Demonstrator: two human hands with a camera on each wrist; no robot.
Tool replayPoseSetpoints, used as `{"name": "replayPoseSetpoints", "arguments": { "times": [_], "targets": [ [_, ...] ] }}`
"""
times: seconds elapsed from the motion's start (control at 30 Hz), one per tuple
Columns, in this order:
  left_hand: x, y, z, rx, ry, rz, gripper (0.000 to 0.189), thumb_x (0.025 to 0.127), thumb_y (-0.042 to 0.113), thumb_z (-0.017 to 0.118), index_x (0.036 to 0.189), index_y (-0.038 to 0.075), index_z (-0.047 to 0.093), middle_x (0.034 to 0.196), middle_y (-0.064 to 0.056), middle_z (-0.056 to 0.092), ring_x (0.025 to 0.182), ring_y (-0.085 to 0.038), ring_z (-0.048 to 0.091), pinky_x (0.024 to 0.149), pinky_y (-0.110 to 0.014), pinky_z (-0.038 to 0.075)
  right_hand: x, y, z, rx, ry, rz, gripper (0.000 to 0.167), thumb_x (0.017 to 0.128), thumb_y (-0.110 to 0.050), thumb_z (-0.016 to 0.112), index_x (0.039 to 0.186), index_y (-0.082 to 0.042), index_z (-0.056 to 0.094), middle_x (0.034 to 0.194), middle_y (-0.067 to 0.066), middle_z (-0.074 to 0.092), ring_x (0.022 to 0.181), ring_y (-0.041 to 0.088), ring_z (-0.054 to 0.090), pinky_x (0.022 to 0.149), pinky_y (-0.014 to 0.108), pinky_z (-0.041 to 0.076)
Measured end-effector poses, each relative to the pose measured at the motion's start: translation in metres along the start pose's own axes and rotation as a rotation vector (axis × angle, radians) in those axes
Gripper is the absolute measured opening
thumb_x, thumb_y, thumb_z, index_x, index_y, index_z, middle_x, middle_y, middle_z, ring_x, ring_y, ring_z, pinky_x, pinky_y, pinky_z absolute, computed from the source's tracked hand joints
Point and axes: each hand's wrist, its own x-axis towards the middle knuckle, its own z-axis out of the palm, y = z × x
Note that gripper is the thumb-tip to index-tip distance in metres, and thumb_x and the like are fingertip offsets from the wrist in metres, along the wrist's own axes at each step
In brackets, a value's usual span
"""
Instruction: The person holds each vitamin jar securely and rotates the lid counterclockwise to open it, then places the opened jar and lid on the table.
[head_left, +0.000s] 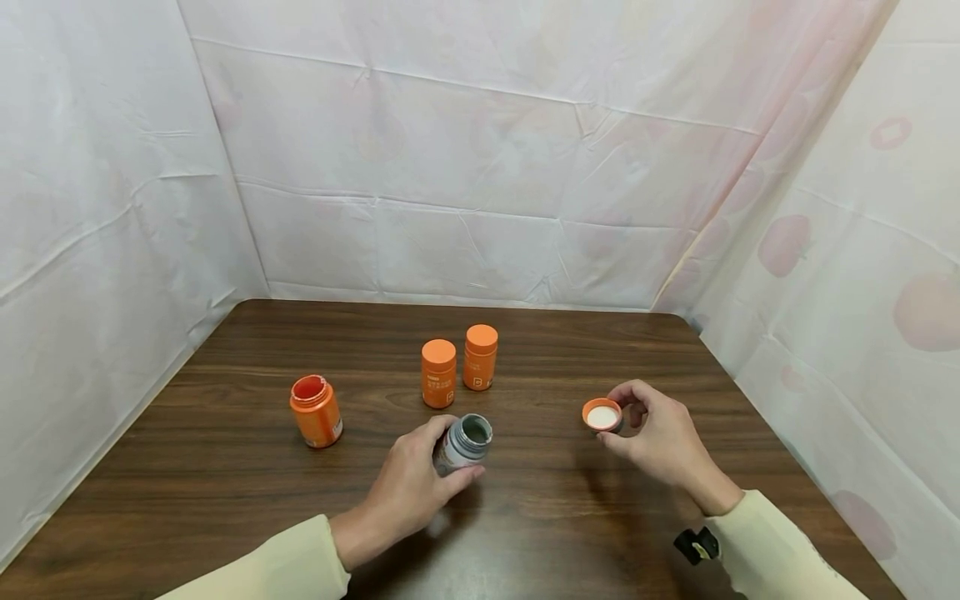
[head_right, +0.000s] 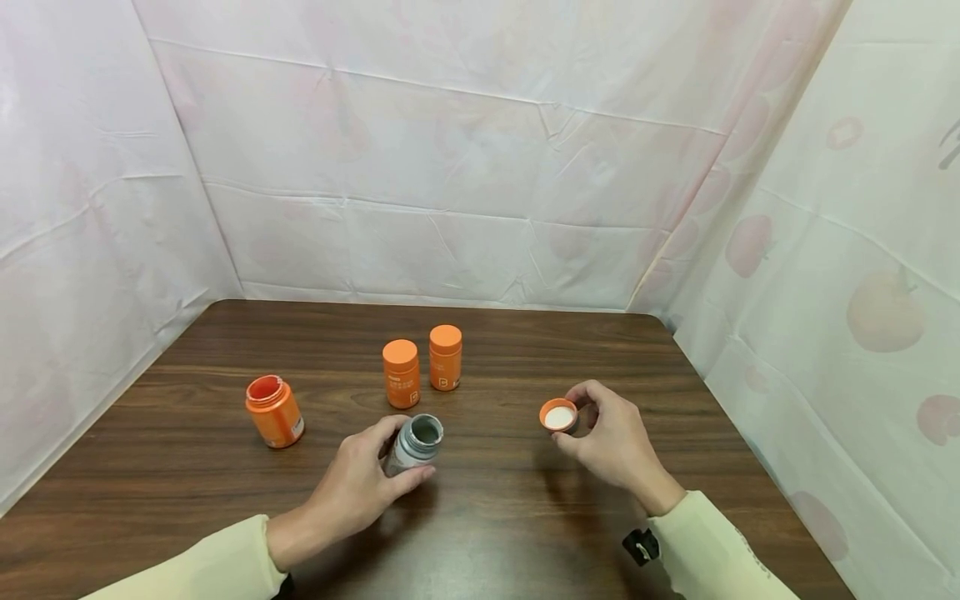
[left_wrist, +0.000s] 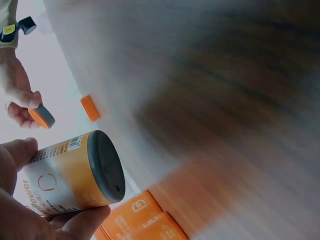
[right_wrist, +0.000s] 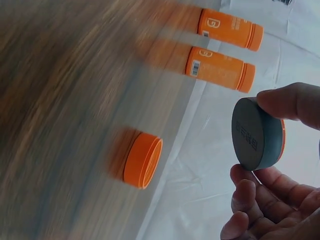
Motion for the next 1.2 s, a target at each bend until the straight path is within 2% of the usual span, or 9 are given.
{"name": "replayPoseSetpoints", "arguments": {
  "times": [0.33,0.57,0.73,0.97,1.2],
  "targets": [
    [-0.002,-0.006,-0.010,-0.022,0.060,-0.006,0.054,0.073,0.019,0.095,0.118,0.017,0.065,0.105,0.006,0.071,0.095,-0.010,0.067,0.085,-0.043,0.056,0.006,0.017,-0.006,-0.032,0.001,0.055,0.044,0.073,-0.015,0.091,0.109,-0.013,0.066,0.085,0.003,0.062,0.076,0.018,0.054,0.066,0.028,0.042],
    [-0.002,-0.008,-0.016,-0.024,0.063,-0.043,0.058,0.072,0.019,0.096,0.120,0.016,0.064,0.107,0.007,0.071,0.096,-0.007,0.066,0.085,-0.035,0.056,0.010,0.032,-0.008,-0.063,0.011,0.086,0.043,0.076,-0.021,0.091,0.110,-0.010,0.067,0.086,0.001,0.066,0.077,0.017,0.058,0.066,0.029,0.045],
    [-0.002,-0.011,-0.019,-0.005,0.079,-0.042,0.057,0.072,0.017,0.096,0.119,0.014,0.064,0.105,0.004,0.071,0.095,-0.010,0.066,0.084,-0.038,0.056,0.013,0.045,-0.009,-0.084,0.015,0.115,0.045,0.077,-0.028,0.091,0.110,-0.008,0.068,0.087,0.003,0.068,0.079,0.017,0.060,0.066,0.030,0.046],
    [-0.003,-0.014,-0.024,-0.001,0.089,-0.068,0.057,0.072,0.016,0.096,0.119,0.012,0.063,0.107,-0.001,0.072,0.097,-0.012,0.067,0.085,-0.040,0.056,0.016,0.057,-0.012,-0.095,-0.022,0.190,0.050,0.080,-0.034,0.089,0.115,-0.006,0.066,0.099,0.006,0.069,0.085,0.019,0.061,0.070,0.036,0.047],
    [-0.005,-0.020,-0.026,0.014,0.103,-0.068,0.058,0.071,0.017,0.096,0.119,0.011,0.062,0.106,0.000,0.072,0.097,-0.011,0.067,0.084,-0.037,0.056,0.019,0.070,-0.010,-0.111,-0.074,0.241,0.053,0.083,-0.032,0.086,0.119,-0.002,0.063,0.101,0.010,0.069,0.082,0.020,0.063,0.066,0.035,0.047]
  ]
}}
